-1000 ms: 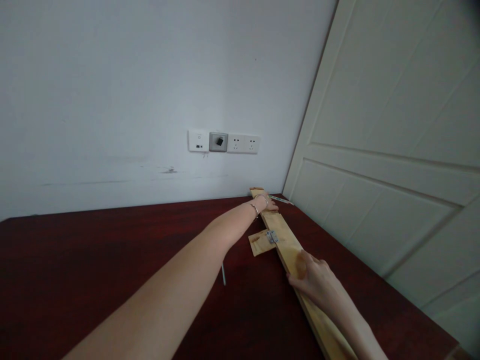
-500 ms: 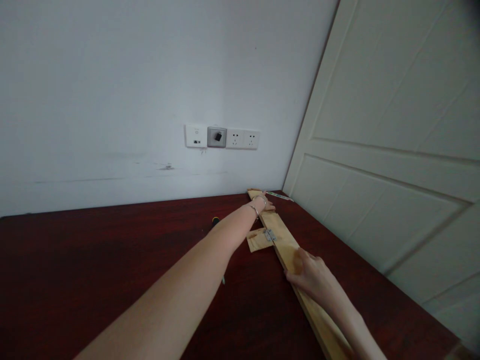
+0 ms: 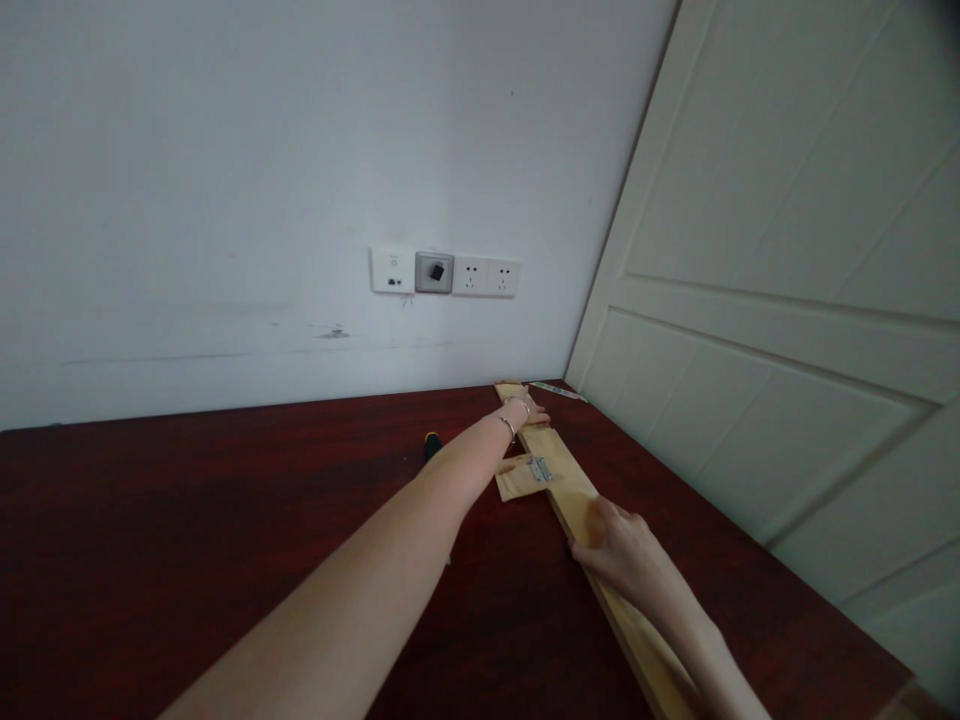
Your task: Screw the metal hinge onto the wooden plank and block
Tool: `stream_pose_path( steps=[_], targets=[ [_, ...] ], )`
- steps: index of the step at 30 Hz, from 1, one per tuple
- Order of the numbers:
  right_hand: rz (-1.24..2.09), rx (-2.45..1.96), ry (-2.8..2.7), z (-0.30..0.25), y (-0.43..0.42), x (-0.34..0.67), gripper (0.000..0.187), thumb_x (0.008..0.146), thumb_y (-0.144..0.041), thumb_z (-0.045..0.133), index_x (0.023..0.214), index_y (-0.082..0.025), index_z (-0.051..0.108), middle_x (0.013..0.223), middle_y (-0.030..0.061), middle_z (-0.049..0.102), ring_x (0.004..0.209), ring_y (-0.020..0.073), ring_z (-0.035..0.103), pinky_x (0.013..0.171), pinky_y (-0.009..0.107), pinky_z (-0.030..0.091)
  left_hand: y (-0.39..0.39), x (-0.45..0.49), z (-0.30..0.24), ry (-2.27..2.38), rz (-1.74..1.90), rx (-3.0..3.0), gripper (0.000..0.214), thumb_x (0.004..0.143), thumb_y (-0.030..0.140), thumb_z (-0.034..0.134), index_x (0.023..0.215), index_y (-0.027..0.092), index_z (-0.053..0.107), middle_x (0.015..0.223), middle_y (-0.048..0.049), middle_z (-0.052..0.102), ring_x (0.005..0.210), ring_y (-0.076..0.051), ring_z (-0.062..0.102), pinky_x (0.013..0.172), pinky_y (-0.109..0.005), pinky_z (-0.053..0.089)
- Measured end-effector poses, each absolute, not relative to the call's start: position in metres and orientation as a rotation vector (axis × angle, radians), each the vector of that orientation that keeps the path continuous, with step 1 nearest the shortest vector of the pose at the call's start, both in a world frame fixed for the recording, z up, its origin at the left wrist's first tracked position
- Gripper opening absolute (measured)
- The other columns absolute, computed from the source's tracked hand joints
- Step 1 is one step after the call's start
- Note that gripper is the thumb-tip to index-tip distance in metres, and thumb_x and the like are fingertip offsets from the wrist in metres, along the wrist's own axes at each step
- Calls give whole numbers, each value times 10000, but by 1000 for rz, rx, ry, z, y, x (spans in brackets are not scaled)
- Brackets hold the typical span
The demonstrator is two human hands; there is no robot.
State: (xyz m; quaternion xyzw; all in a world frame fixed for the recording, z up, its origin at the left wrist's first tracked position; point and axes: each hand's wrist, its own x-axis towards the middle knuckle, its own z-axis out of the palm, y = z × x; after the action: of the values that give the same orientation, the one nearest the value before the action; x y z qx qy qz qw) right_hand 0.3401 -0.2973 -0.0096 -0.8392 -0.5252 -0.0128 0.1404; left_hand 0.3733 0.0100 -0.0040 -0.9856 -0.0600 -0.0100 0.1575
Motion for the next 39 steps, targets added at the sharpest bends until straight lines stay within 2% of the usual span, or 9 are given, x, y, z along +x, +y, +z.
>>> stream_pose_path(
  steps=[5,9,12,14,18,23,27,32,39],
  targets=[
    [-24,-2437,-1558,-15,-296,341,273,754,-323,551,921,-108,545,928,160,661,870,301,645,781,364,430,8,350,8,-178,57,-2832,505,756,133,601,1207,357,566,1372,-10,518,1196,-234,515,1037,-485,321],
    [-162,-2446,-1551,-9,-294,337,582,760,-434,604,1140,1,524,1083,268,631,1061,384,594,843,418,436,25,311,34,-227,38,-2844,701,686,42,621,1316,307,467,1465,-27,400,1321,-217,381,1090,-458,270],
    [-271,-2318,-1594,12,-283,321,539,843,-440,520,1214,-49,529,1145,241,625,1101,353,583,868,411,442,45,271,54,-389,1,-2834,652,707,24,590,1312,242,479,1489,-70,352,1355,-234,327,1108,-453,246],
    [-205,-2249,-1645,29,-268,303,395,898,-342,440,1170,-92,582,1096,187,662,1016,290,633,857,361,457,59,240,63,-543,-6,-2820,529,762,54,563,1271,193,522,1458,-113,390,1333,-246,359,1080,-418,303],
    [-108,-2227,-1774,46,-222,260,346,923,-262,408,1147,-98,614,1059,155,689,974,233,657,836,297,464,81,168,66,-880,40,-2793,330,843,141,559,1170,157,598,1237,-136,585,1147,-238,546,944,-341,443],
    [-109,-2234,-1844,37,-170,217,409,877,-428,511,1017,-70,651,1017,204,681,952,286,665,784,329,482,93,87,44,-1186,103,-2779,304,918,330,550,1163,152,563,1165,-91,582,1009,-206,592,855,-410,509],
    [-126,-2294,-1821,38,-153,206,466,859,-491,514,983,-63,653,973,205,679,906,307,674,725,340,493,97,46,26,-1287,93,-2790,299,918,332,550,1156,151,566,1170,-91,578,1015,-207,587,861,-414,506],
    [-227,-2395,-1698,50,-183,237,430,882,-426,485,1046,-51,618,1074,229,634,1037,310,617,838,359,458,102,17,16,-1313,48,-2796,270,887,249,556,1137,161,604,1171,-85,618,1052,-203,593,912,-355,476],
    [-228,-2634,-1405,18,-252,331,829,783,-503,576,1325,86,363,1129,346,569,1095,440,558,817,485,442,101,-3,15,-1346,-3,-2776,368,795,163,513,1143,200,630,1214,-67,629,1106,-194,585,914,-250,453]
  ],
)
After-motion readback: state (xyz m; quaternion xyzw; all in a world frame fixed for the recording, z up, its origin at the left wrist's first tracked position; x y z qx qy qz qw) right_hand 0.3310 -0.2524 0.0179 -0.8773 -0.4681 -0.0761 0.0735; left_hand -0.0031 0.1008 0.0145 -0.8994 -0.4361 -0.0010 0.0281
